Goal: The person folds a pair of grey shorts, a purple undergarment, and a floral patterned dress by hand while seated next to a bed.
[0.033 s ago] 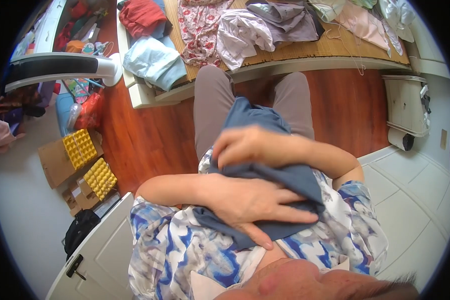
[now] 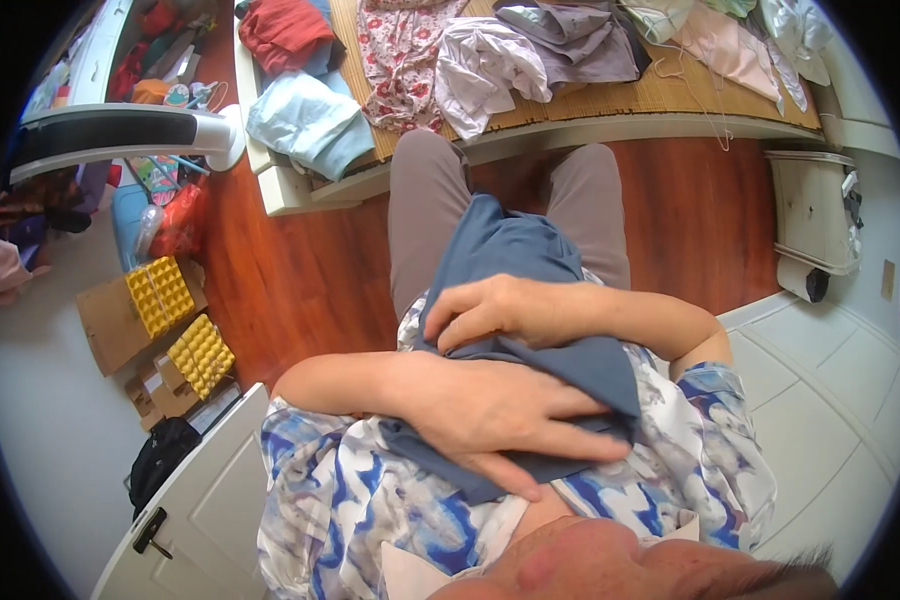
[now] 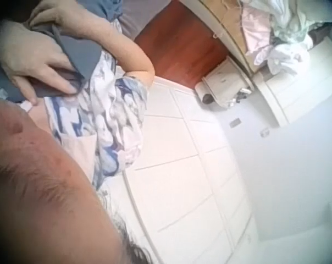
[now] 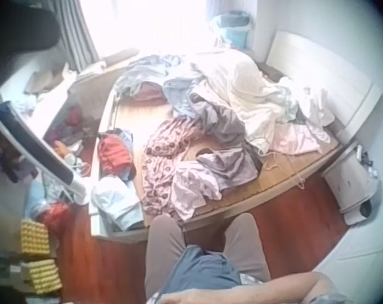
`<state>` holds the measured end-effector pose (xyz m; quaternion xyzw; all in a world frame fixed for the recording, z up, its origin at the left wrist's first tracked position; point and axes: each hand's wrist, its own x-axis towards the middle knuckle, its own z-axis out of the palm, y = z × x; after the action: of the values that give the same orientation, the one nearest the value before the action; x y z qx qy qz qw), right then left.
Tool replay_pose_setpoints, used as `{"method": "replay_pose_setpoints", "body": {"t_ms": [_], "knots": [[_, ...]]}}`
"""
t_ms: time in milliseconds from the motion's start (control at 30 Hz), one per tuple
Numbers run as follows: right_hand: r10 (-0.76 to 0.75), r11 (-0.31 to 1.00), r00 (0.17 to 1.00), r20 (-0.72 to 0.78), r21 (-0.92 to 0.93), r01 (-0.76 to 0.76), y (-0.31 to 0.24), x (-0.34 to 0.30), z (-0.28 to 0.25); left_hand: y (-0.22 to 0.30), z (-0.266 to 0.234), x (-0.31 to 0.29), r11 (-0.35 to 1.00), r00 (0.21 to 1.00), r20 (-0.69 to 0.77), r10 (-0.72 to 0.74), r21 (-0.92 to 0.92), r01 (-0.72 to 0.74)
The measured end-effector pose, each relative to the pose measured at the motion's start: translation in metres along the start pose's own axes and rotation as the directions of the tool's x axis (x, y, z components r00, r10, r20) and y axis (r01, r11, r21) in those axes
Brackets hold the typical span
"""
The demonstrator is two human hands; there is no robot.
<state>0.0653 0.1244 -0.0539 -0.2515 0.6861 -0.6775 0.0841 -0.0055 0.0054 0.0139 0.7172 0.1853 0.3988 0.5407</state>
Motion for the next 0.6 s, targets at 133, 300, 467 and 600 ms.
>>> {"method": "replay_pose_setpoints", "body": {"t_ms": [133, 300, 467, 600], "knots": [[0.119, 0.987, 0.989, 0.087, 0.102, -0.128, -0.004, -0.010, 0.003, -0.013, -0.014, -0.035, 0.970, 0.909, -0.339, 0.242, 0.103, -0.220], [0.217, 0.976, 0.975, -0.041, 0.024, -0.216, 0.002, -0.019, 0.008, -0.052, -0.005, -0.077, 0.864, 0.782, -0.540, -0.310, -0.503, -0.005], [-0.071, 0.888, 0.909, -0.410, -0.441, -0.130, -0.008, -0.033, 0.001, -0.052, 0.008, -0.099, 0.847, 0.796, -0.463, -0.391, -0.519, 0.114], [0.339, 0.892, 0.938, -0.072, 0.340, -0.297, 0.016, -0.066, -0.025, -0.056, 0.008, -0.109, 0.700, 0.766, -0.383, -0.516, -0.704, 0.120]]}}
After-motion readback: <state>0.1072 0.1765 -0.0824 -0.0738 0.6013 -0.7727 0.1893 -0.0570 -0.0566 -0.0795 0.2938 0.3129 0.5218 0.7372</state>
